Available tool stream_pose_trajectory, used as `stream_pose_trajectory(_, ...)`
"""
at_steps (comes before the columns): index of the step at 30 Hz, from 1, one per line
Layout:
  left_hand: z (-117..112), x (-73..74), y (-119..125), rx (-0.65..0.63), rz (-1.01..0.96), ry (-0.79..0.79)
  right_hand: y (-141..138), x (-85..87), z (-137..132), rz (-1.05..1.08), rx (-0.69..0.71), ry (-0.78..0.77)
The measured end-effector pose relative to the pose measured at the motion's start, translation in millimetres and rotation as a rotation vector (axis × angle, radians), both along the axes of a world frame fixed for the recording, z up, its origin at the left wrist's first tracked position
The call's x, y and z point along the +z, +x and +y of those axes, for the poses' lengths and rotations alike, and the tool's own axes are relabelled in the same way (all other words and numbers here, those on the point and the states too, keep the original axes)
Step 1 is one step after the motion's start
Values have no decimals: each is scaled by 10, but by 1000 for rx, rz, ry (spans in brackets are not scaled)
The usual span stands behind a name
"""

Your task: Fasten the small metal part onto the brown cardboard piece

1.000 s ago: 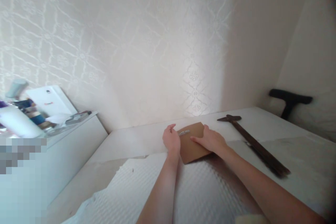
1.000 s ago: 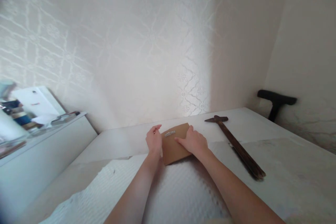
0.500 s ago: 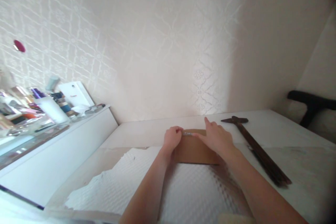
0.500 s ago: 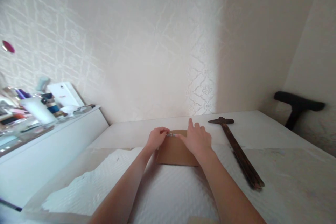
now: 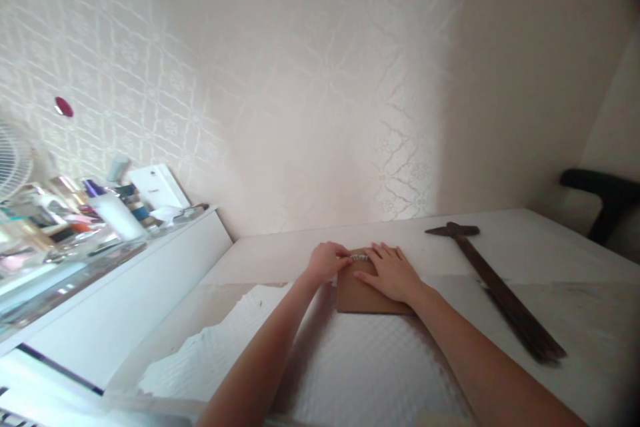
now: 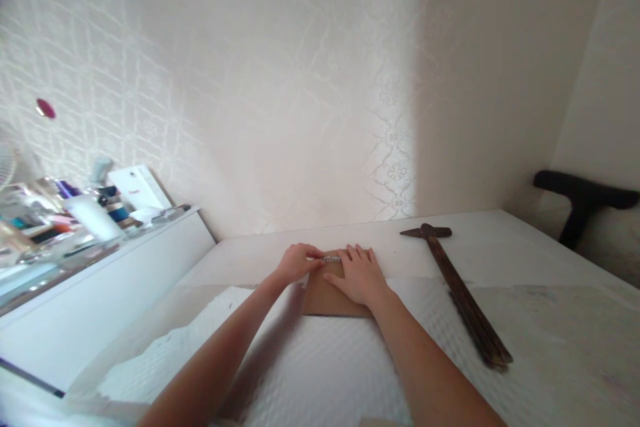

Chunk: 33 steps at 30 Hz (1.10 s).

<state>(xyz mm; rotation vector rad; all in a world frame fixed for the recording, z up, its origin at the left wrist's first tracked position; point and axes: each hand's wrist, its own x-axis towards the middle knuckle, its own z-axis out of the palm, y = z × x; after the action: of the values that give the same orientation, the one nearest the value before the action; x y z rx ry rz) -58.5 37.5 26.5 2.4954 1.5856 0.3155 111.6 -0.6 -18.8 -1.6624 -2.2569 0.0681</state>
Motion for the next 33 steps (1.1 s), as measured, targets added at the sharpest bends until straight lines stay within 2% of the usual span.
stream_pose_trajectory(4,12,-4,-16,-22,-8,24,-7,-27,10,-19,-10,14)
stream_pose_trajectory(11,10,-130,-122,-61,-156,63,-17,-66,25,-47,-4,63)
stream_pose_trajectory(17,34,-220,-147,-42,-250,140,-44,-84,10,-66,1,80)
stream_pose_trajectory(20,114,-203,-293,99,-304,186,-51,-75,-8,-60,14,65)
stream_pose_trajectory(24,218,-154,-641,523,-303,243,-44,-79,-8,-39,12,46)
stream_pose_trajectory(26,234,-153,-783,648,-279,212,-35,-85,1,-31,20,45)
stream_pose_trajectory(29,225,-186,-867,686,-267,194,-24,-91,14,-30,29,48)
stream_pose_trajectory(33,234,-225,-838,696,-249,172,-20,-85,12,-33,34,44)
